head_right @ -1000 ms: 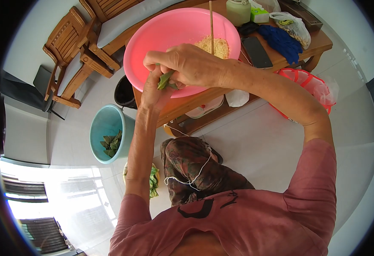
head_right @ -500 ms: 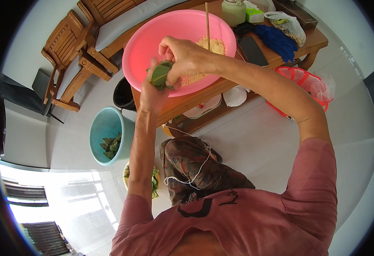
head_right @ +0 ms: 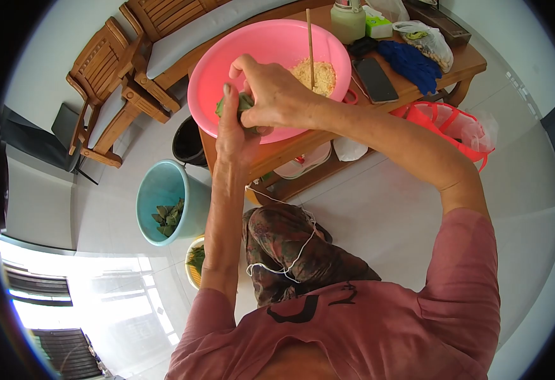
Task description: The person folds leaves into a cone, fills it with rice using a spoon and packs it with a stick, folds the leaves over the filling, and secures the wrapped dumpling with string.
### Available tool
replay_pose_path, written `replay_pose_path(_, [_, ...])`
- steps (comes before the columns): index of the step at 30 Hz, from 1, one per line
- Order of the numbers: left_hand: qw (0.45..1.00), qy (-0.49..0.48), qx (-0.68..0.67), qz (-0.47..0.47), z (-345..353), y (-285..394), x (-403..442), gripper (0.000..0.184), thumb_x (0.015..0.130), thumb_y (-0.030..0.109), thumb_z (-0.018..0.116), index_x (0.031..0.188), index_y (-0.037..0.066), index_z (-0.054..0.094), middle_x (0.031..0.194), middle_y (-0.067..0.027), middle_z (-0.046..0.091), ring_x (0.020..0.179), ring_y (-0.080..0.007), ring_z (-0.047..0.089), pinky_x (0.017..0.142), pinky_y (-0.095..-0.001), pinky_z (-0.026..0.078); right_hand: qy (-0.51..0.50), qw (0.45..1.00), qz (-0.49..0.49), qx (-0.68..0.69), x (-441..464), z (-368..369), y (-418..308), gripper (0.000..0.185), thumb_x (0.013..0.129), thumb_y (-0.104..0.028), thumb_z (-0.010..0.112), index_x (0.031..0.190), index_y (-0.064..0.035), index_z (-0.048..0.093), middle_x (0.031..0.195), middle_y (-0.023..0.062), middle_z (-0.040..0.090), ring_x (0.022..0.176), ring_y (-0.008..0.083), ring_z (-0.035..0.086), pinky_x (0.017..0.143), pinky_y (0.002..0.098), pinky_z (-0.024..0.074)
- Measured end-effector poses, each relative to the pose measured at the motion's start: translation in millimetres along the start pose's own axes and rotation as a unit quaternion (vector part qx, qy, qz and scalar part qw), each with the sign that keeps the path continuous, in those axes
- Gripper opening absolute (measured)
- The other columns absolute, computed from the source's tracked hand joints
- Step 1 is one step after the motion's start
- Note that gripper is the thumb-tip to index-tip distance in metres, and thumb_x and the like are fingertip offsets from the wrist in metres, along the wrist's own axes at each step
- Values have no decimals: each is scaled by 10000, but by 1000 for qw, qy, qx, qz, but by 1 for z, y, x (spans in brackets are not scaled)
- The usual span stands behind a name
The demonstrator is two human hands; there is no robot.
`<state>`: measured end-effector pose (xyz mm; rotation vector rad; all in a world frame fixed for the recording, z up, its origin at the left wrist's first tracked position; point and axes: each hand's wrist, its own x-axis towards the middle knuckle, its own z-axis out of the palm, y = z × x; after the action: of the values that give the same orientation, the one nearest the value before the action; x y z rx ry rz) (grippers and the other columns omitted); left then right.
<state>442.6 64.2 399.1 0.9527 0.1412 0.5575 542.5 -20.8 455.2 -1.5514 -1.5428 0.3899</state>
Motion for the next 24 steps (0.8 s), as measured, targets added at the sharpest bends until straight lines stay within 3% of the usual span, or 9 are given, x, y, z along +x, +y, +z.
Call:
replay_pose_path(7, [997, 19, 33, -63, -11, 6, -5, 207, 849, 310, 533, 872, 105, 546, 709, 11, 526, 547, -93, 459, 442, -231, 316, -71, 997, -8, 0, -5, -16, -5, 685, 581, -73, 739, 1170, -92, 389, 867, 79, 473, 644, 121, 492, 591, 267, 440])
replay_pose_path(8, [997, 30, 18, -63, -12, 8, -5, 209, 849, 311, 530, 871, 104, 545, 707, 6, 524, 544, -96, 456, 440, -235, 314, -8, 997, -78, -16, -7, -17, -6, 618, 592, -79, 753, 1128, -83, 445, 927, 71, 479, 688, 132, 505, 628, 274, 448])
replay_pose_path(11, [997, 48, -20, -62, -9, 10, -9, 251, 857, 347, 513, 871, 98, 539, 707, -8, 518, 535, -105, 443, 440, -247, 311, -76, 972, -217, -39, -7, -7, 4, 414, 643, -55, 715, 1011, -60, 526, 942, 54, 490, 740, 156, 525, 661, 291, 457])
replay_pose_path(12, [997, 41, -25, -60, -9, 8, -8, 287, 863, 381, 501, 872, 95, 535, 710, -10, 515, 532, -107, 436, 444, -250, 309, -38, 962, -264, -61, -8, 1, 9, 255, 674, -46, 689, 895, -48, 562, 950, 57, 505, 765, 183, 548, 675, 303, 467])
replay_pose_path(16, [998, 18, 9, -54, -9, 8, -9, 578, 827, 641, 403, 939, 85, 513, 803, -22, 523, 576, -99, 441, 455, -248, 323, -7, 959, -261, -110, -9, 4, 11, 208, 680, -60, 690, 846, -42, 566, 924, 68, 540, 780, 185, 566, 678, 284, 472])
replay_pose_path(20, [989, -121, -82, -7, -5, 15, -23, 703, 760, 714, 416, 1047, 77, 488, 879, -63, 502, 662, -122, 418, 557, -271, 348, -3, 977, -194, -84, -10, -7, 3, 167, 681, -58, 689, 801, -34, 575, 914, 73, 563, 775, 195, 577, 673, 283, 481])
replay_pose_path(24, [992, -103, -64, 44, -5, 6, -29, 673, 753, 651, 515, 1064, 55, 479, 901, -46, 515, 690, -118, 449, 565, -267, 360, 14, 974, -211, -75, -14, -7, -5, 148, 680, -47, 684, 772, -29, 570, 913, 79, 560, 770, 208, 579, 657, 296, 485])
